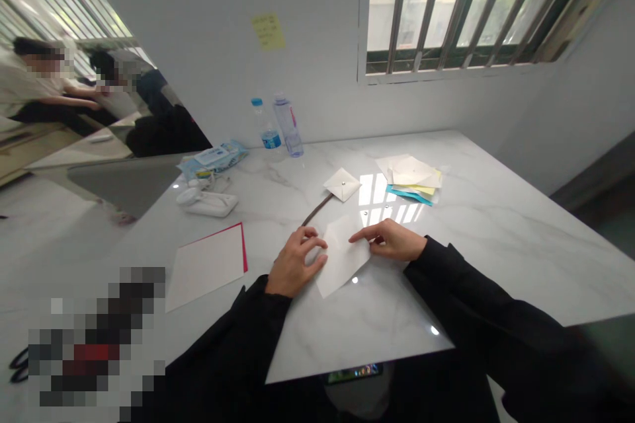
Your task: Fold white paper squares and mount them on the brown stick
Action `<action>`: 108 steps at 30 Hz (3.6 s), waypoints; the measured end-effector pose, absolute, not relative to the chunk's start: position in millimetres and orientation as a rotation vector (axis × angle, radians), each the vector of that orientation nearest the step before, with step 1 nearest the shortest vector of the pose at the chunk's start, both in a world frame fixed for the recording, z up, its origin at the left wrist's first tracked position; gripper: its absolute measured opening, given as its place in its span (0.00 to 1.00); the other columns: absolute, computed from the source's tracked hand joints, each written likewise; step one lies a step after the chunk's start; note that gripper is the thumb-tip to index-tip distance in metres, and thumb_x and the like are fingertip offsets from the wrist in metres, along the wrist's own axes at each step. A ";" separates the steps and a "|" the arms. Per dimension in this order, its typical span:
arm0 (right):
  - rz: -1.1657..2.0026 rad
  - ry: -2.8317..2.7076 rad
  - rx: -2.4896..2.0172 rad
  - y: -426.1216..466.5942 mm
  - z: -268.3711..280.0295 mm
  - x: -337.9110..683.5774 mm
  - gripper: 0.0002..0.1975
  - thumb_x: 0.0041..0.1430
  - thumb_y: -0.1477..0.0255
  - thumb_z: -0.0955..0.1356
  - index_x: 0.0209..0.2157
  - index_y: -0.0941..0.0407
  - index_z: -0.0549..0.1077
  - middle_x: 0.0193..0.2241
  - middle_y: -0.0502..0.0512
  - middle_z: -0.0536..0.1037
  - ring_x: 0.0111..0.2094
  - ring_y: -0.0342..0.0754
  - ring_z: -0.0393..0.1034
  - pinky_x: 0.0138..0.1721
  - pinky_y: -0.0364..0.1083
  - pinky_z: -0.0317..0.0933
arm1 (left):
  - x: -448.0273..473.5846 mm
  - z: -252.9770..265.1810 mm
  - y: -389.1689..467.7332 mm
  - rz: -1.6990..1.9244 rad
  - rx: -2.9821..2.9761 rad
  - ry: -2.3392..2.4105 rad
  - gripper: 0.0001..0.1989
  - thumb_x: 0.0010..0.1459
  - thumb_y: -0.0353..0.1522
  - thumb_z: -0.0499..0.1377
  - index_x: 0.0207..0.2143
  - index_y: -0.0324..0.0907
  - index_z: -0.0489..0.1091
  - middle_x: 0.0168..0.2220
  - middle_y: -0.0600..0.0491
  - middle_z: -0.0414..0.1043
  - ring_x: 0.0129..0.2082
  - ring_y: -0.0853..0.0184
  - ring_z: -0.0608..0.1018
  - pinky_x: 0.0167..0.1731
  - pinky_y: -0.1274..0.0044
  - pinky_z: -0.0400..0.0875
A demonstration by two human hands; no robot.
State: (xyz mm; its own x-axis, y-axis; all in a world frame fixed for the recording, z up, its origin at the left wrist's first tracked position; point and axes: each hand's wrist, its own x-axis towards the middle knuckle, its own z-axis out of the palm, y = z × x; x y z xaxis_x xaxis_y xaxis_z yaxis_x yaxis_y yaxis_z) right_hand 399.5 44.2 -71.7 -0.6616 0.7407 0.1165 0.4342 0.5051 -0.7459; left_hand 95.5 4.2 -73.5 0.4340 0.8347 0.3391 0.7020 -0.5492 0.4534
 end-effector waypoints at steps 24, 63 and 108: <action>0.710 -2.368 -0.727 27.3 -75.0 375.4 0.06 0.68 0.66 0.74 0.40 0.51 0.87 0.49 0.58 0.83 0.51 0.54 0.73 0.61 0.59 0.64 | 103.6 -59.1 -7.6 0.568 2.590 1.303 0.27 0.62 0.57 0.65 0.52 0.49 0.78 0.59 0.47 0.76 0.59 0.48 0.74 0.58 0.54 0.69; 0.779 -2.232 -0.848 27.7 -81.6 366.4 0.07 0.66 0.67 0.77 0.34 0.54 0.84 0.39 0.55 0.84 0.44 0.51 0.75 0.55 0.54 0.67 | 110.2 -63.6 -6.8 0.658 2.566 1.198 0.12 0.65 0.43 0.66 0.45 0.46 0.76 0.56 0.47 0.76 0.58 0.52 0.75 0.61 0.55 0.69; 0.829 -2.382 -0.722 23.3 -65.1 373.5 0.11 0.65 0.75 0.74 0.48 0.50 0.85 0.39 0.54 0.83 0.42 0.50 0.75 0.52 0.54 0.69 | 110.9 -72.2 27.7 0.893 2.247 1.690 0.11 0.68 0.35 0.61 0.50 0.47 0.78 0.33 0.56 0.80 0.29 0.63 0.79 0.36 0.71 0.73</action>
